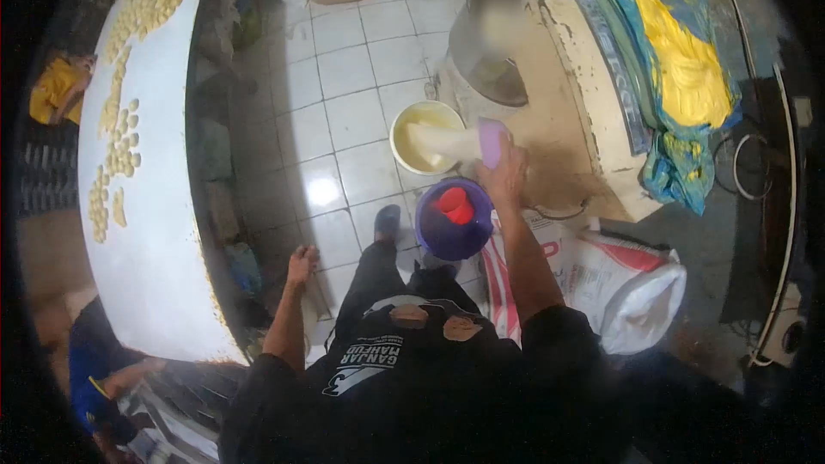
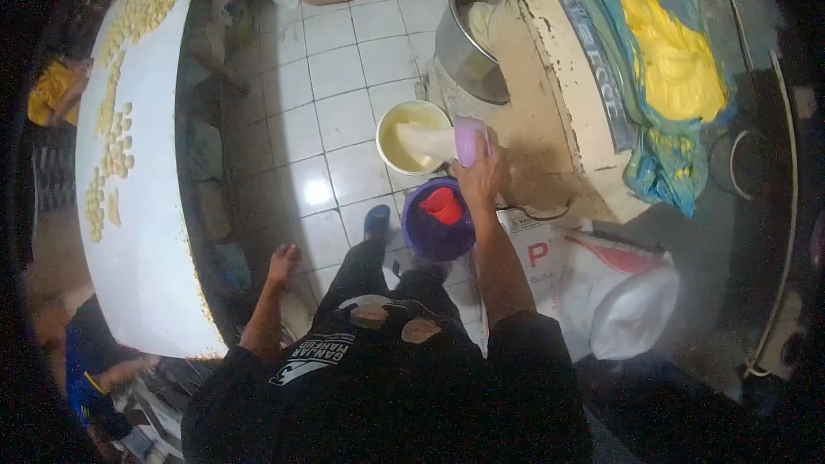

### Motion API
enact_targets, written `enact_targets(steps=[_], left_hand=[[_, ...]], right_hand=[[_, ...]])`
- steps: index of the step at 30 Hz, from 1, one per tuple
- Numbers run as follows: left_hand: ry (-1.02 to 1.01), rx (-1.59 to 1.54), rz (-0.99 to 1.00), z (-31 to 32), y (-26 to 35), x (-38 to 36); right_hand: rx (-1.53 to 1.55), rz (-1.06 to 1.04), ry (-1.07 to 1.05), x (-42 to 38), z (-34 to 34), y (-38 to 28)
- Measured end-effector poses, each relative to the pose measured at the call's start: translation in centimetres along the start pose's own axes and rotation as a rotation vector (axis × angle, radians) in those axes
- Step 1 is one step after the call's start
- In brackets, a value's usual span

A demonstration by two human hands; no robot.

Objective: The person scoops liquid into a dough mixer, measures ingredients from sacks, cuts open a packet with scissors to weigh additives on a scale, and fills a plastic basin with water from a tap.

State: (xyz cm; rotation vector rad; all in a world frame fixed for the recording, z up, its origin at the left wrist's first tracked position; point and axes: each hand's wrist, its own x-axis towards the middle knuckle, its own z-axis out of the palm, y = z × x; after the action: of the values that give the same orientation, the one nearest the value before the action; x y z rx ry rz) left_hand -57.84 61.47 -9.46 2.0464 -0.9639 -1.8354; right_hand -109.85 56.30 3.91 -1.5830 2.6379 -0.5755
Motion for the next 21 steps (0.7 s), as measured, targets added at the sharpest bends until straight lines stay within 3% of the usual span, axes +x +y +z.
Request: enact_targets(steps=[1, 6, 8, 11, 14, 16, 17, 18, 19, 20, 21], left_hand=[[0.020, 0.008, 0.023, 0.7, 1.6, -0.5], [-0.047, -0.064, 0.029, 2.3, -0.8, 1.8], [-0.051, -0.046, -0.031, 2.4, -2.7, 1.7], [-0.081, 0.004, 0.013, 2.0, -5.8, 1.5], [-0.183, -0.001, 0.054, 1.2, -9.4, 2.4], [-0.281, 0.091, 0.144, 1.4, -10.4, 3.5], [-0.345, 0.188, 0.260, 1.8, -10.6, 4.3], [-0.415, 0.327, 0.441, 2.4, -10.6, 4.9], [-0.480, 0.442, 0.630, 3.0, -10.3, 5.5], [-0.521, 0.415, 0.618, 4.2, -9.7, 5.6], [-0.442, 0.277, 0.343, 5.2, -8.6, 3.4]], right_hand=[[-0.050, -0.130, 0.037, 0.3, -0.1, -0.4], [-0.074, -0.259, 0.103, 0.3, -2.4, -1.2], [-0.066, -0.258, 0.151, 0.2, -3.3, -0.4], [0.219, -0.048, 0.184, -1.6, -5.0, 2.6], [0.125, -0.004, 0.448, -7.0, -11.7, 2.3], [1.049, 0.271, 0.352, -11.4, -14.4, 5.0], [1.290, 0.398, 0.312, -14.4, -17.3, 5.4], [1.391, 0.867, 0.357, -17.0, -21.4, 4.2], [1.484, 0.655, 0.389, -21.3, -18.6, 9.9], [1.486, 0.668, 0.477, -25.8, -17.6, 14.1], [0.787, 0.500, 0.504, -29.9, -17.0, 17.3]])
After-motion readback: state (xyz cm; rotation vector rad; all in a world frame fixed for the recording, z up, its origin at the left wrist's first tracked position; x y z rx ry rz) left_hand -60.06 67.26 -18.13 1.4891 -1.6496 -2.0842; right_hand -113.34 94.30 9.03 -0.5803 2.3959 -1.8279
